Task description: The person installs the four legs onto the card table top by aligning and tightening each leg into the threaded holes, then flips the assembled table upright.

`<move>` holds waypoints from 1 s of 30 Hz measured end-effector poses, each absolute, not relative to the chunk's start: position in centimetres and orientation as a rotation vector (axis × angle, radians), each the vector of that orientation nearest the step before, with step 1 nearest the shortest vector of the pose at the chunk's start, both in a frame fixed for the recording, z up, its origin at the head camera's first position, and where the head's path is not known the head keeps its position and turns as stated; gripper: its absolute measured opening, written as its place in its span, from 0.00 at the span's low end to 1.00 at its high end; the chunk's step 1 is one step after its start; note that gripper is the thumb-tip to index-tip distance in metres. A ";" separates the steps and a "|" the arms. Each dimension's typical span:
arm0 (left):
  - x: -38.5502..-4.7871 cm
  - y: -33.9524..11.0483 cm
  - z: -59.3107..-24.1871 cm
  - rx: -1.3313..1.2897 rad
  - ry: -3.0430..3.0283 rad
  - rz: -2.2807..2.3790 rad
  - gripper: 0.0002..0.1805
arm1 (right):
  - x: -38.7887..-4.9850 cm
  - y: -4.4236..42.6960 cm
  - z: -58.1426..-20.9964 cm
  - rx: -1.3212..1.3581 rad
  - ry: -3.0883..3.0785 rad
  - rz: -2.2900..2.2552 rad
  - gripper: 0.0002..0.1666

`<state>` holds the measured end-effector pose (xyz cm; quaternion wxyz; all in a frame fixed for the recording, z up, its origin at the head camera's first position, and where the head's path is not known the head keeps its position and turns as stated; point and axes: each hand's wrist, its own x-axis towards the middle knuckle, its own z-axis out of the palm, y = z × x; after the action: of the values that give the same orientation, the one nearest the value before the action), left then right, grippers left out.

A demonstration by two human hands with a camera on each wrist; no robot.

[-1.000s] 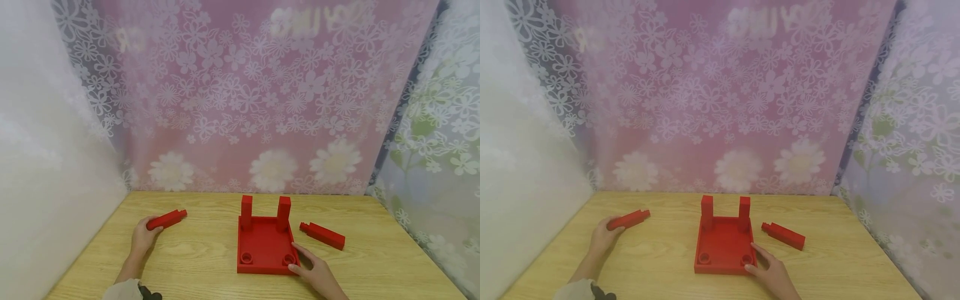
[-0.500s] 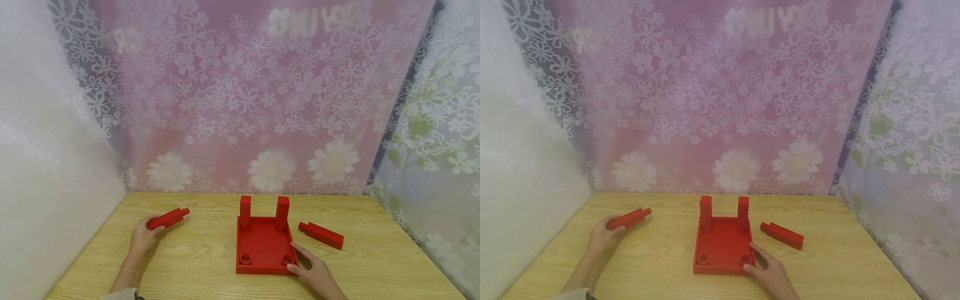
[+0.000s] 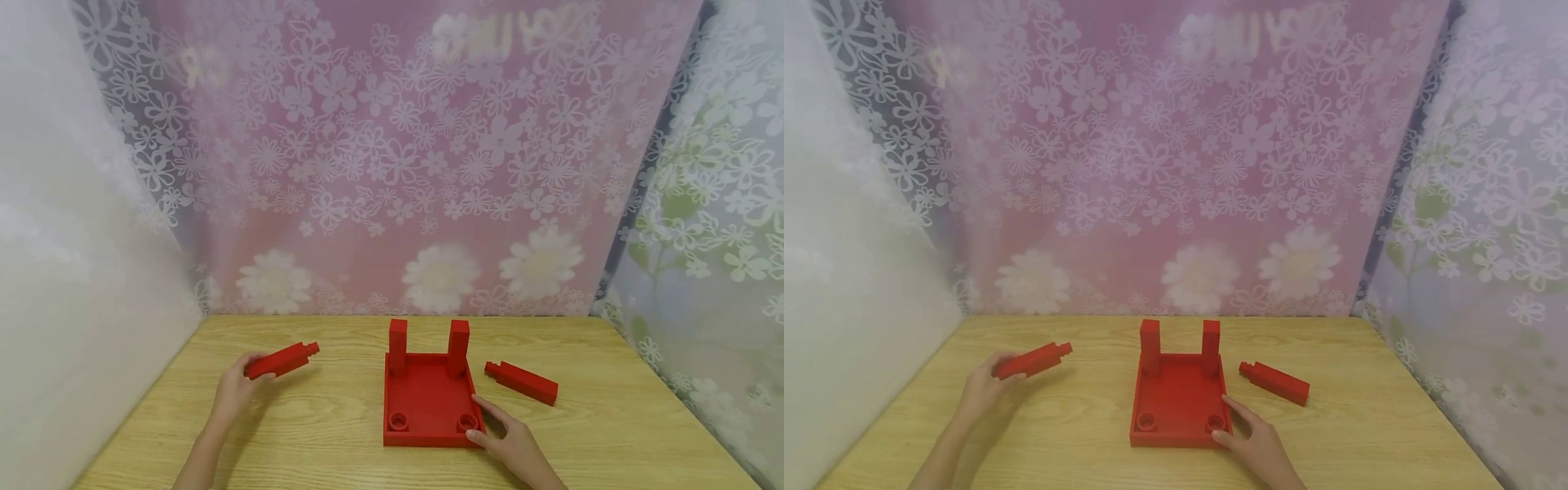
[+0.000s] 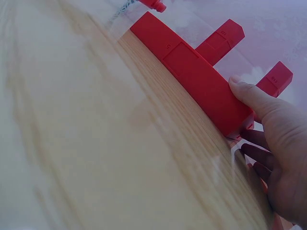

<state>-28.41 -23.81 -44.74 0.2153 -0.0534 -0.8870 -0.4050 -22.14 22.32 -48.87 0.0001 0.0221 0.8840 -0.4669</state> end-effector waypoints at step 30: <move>-25.7 -18.6 -42.6 -0.350 -2.456 -1.178 0.22 | -22.0 22.3 -48.8 0.060 2.790 -1.459 0.41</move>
<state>-25.68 -18.57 -42.64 0.1963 -0.1251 -0.8769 -0.4207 -22.01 22.32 -48.77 -0.0040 0.0191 0.8859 -0.4634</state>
